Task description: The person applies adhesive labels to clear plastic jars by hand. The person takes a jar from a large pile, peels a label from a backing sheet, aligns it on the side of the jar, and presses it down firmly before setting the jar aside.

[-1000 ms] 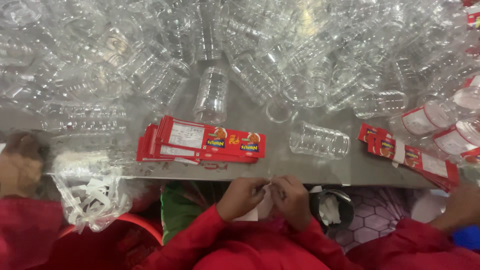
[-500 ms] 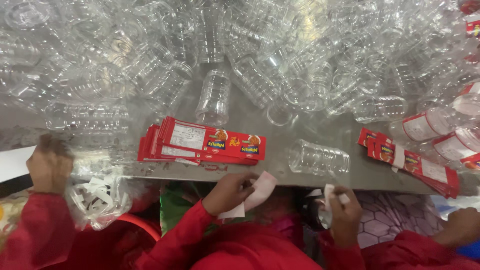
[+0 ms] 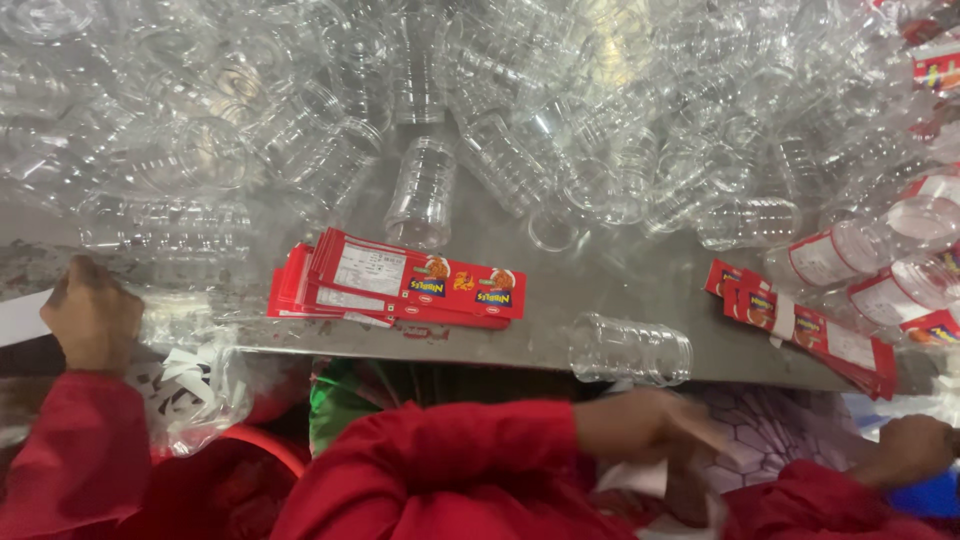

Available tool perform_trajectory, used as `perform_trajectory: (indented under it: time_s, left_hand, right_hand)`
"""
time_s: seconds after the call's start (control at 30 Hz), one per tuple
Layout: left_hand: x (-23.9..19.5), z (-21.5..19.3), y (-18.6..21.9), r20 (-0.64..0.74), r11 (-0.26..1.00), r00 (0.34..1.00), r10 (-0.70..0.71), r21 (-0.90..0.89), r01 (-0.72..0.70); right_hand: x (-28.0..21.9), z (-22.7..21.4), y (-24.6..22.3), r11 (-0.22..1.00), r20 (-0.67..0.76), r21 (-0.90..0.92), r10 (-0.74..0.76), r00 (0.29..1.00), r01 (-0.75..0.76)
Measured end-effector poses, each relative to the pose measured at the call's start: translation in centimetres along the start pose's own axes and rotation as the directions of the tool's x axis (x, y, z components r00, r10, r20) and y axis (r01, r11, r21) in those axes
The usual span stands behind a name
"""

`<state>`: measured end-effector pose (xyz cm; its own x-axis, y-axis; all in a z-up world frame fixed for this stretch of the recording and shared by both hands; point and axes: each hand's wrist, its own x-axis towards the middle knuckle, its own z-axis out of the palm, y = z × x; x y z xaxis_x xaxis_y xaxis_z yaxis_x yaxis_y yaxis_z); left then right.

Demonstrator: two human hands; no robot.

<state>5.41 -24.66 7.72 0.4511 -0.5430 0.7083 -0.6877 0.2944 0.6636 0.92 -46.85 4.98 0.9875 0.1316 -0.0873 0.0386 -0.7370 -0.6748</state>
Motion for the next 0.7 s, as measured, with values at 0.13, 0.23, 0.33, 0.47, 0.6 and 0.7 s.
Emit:
perform_trajectory:
  time_s: [0.13,0.23,0.33,0.47,0.6,0.7]
  left_hand:
    - [2.2,-2.7,-6.3,-0.153,0.882,0.985,-0.084,0.449,0.145]
    - [1.8,-3.7,-8.3,-0.126,0.689,0.964,-0.232,0.679,0.255]
    - [1.6,-3.8,-6.8,-0.11,0.529,0.808,-0.579,0.703,0.475]
    - [-0.8,-6.1,-3.7,-0.098,0.461,0.726,-0.68,0.714,0.528]
    - [-4.9,-9.4,-1.7,-0.305,0.524,0.821,-0.483,0.651,0.55]
    - [-9.2,-11.0,2.0,-0.475,0.645,0.755,-0.452,0.41,0.645]
  right_hand:
    - [-1.1,-2.3,1.1,0.904,0.039,0.376,0.204,0.978,-0.204]
    - [-1.1,-3.2,2.7,0.436,-0.274,0.882,0.16,0.948,0.181]
    - [-1.5,-3.8,5.1,0.374,-0.433,0.854,0.123,0.893,0.363]
    - [-1.8,-4.6,7.1,0.351,-0.364,0.913,0.473,0.802,0.208]
    - [-0.5,-2.8,5.6,0.835,-0.465,0.55,0.326,0.823,-0.019]
    - [0.1,-0.7,2.4,0.969,-0.406,0.209,0.209,0.89,-0.132]
